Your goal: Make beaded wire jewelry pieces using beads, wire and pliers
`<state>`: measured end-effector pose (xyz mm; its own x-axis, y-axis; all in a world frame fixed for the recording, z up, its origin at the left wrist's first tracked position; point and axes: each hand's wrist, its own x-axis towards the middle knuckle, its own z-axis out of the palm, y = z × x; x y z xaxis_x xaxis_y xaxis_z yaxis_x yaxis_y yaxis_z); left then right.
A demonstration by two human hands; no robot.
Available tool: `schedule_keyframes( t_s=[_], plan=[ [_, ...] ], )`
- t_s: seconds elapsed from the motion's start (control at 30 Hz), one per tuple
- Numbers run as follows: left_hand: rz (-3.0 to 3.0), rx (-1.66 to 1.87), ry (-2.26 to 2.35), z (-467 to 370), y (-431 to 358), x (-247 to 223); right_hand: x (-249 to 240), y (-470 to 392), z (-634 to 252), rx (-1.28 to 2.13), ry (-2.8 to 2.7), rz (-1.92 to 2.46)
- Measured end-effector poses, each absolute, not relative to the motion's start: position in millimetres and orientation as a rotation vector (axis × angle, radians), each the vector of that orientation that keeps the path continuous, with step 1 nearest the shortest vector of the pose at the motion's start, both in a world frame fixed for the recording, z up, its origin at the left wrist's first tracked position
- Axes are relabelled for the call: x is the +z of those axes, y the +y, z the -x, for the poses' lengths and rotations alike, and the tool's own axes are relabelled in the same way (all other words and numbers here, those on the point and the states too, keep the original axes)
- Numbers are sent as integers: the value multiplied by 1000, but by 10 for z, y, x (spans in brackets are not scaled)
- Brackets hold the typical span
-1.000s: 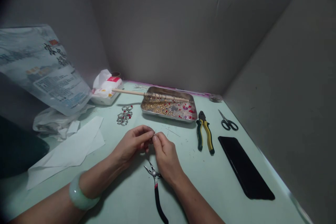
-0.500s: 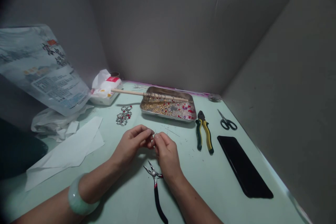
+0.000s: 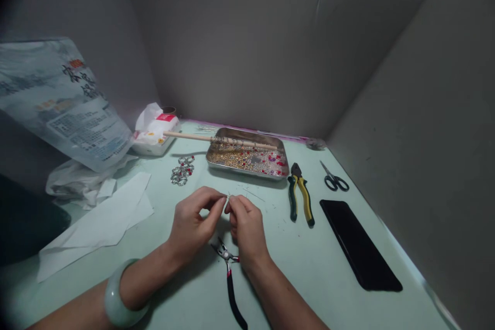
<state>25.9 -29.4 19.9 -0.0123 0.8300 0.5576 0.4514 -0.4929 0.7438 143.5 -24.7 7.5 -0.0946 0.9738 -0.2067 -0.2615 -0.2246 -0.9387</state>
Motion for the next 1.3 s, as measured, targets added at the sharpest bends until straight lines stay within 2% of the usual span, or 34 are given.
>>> schedule_keyframes(
  t_s=[0.13,0.37,0.67,1.3],
  plan=[
    [-2120,1537,1336,-232,-264,154,112,-221,-1482,1634,-902,1101],
    [-2054,1548,1328,-207,-221,165,121,-201,-1512,1835,-790,987],
    [-1820,1277,1151,-143,-113,196,101,-125,-1560,2049,-680,878],
    [-2063,1008,957,46,-67,420,90,-61,-1753,2559,-699,528]
  ],
)
